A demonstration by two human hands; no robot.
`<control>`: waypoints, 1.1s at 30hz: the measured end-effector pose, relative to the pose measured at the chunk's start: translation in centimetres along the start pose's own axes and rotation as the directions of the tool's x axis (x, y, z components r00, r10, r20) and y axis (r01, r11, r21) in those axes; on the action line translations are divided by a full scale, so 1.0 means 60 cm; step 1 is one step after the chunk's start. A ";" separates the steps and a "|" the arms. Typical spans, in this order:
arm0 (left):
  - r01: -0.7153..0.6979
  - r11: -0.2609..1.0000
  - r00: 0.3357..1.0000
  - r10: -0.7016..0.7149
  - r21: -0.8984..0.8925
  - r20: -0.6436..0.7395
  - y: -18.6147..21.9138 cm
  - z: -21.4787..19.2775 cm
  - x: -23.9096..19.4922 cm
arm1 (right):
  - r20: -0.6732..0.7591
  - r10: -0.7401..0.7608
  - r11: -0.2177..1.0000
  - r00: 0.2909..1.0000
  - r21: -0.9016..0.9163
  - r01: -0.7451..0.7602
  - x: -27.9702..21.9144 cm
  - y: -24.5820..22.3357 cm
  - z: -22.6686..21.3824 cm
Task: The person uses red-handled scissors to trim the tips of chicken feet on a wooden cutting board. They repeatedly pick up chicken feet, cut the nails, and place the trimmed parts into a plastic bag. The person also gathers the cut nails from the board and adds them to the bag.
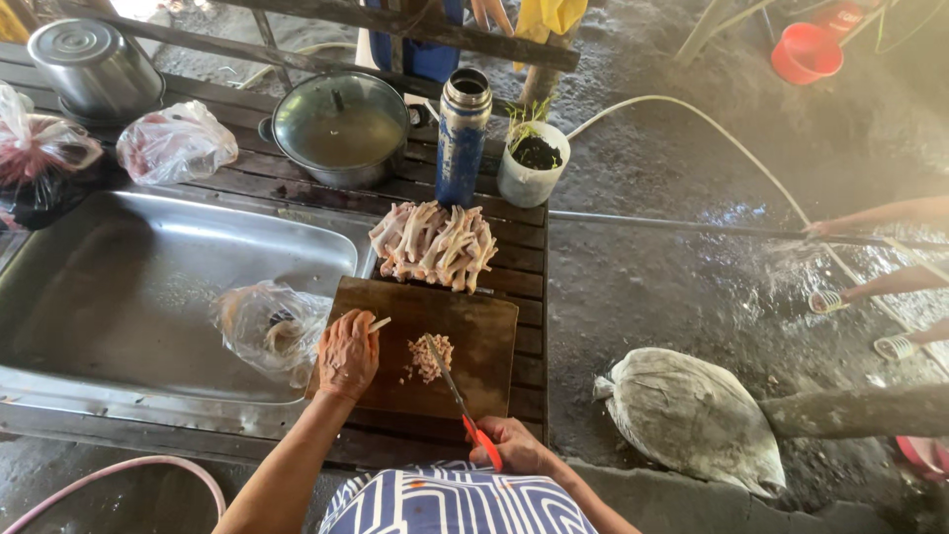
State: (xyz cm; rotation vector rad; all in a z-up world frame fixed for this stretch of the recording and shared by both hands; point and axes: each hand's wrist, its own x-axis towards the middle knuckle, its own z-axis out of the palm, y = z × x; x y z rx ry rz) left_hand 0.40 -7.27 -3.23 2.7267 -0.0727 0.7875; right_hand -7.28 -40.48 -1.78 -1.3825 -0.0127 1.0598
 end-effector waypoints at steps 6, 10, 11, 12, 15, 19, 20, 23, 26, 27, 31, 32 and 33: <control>-0.001 1.000 0.999 0.002 -0.022 0.041 0.000 -0.005 0.003 | 0.003 -0.093 0.996 0.996 -0.010 0.093 -0.006 0.001 0.008; -0.008 1.000 0.999 0.009 -0.026 0.040 -0.003 0.002 0.000 | -0.034 -0.085 0.996 0.996 0.017 0.085 -0.015 -0.005 0.011; -0.008 1.000 0.999 0.009 -0.025 0.037 -0.005 0.004 -0.001 | -0.035 -0.082 0.996 0.996 0.038 0.084 -0.016 -0.006 0.013; -0.009 1.000 0.999 0.010 -0.013 0.031 -0.007 0.006 -0.004 | -0.037 -0.079 0.995 0.996 0.060 0.081 -0.019 -0.006 0.015; -0.013 1.000 1.000 0.012 0.008 0.028 -0.012 0.012 -0.004 | -0.093 -0.087 0.995 0.992 0.041 0.091 -0.017 -0.006 0.017; -0.018 1.000 0.999 0.017 0.026 0.035 -0.011 0.014 -0.009 | -0.066 -0.091 0.994 0.994 0.056 0.095 -0.020 0.003 0.011; -0.016 0.999 1.000 0.015 0.037 0.025 -0.010 0.013 -0.008 | -0.054 -0.119 0.991 0.991 0.062 0.122 -0.020 0.005 0.010; -0.002 1.000 1.000 0.001 0.020 0.025 -0.009 0.009 -0.007 | -0.025 -0.140 0.985 0.990 0.102 0.142 -0.017 0.014 0.008; 0.017 0.999 0.999 -0.018 0.036 0.049 -0.005 0.006 -0.003 | -0.029 -0.132 0.989 0.991 0.056 0.134 -0.012 0.019 0.002; 0.014 0.999 0.999 -0.016 0.031 0.045 -0.002 0.008 -0.002 | -0.035 -0.129 0.991 0.991 0.025 0.129 -0.010 0.020 -0.002; -0.002 1.000 1.000 0.001 0.032 0.028 -0.006 0.005 0.000 | 0.048 -0.141 0.981 0.989 0.144 0.132 0.002 0.028 -0.008; -0.002 1.000 1.000 0.002 0.031 0.019 -0.004 0.005 -0.002 | 0.063 -0.129 0.974 0.990 0.196 0.115 0.002 0.030 -0.011; 0.001 1.000 1.000 -0.002 0.022 0.029 -0.005 0.004 -0.003 | 0.078 -0.119 0.964 0.990 0.248 0.096 0.002 0.031 -0.012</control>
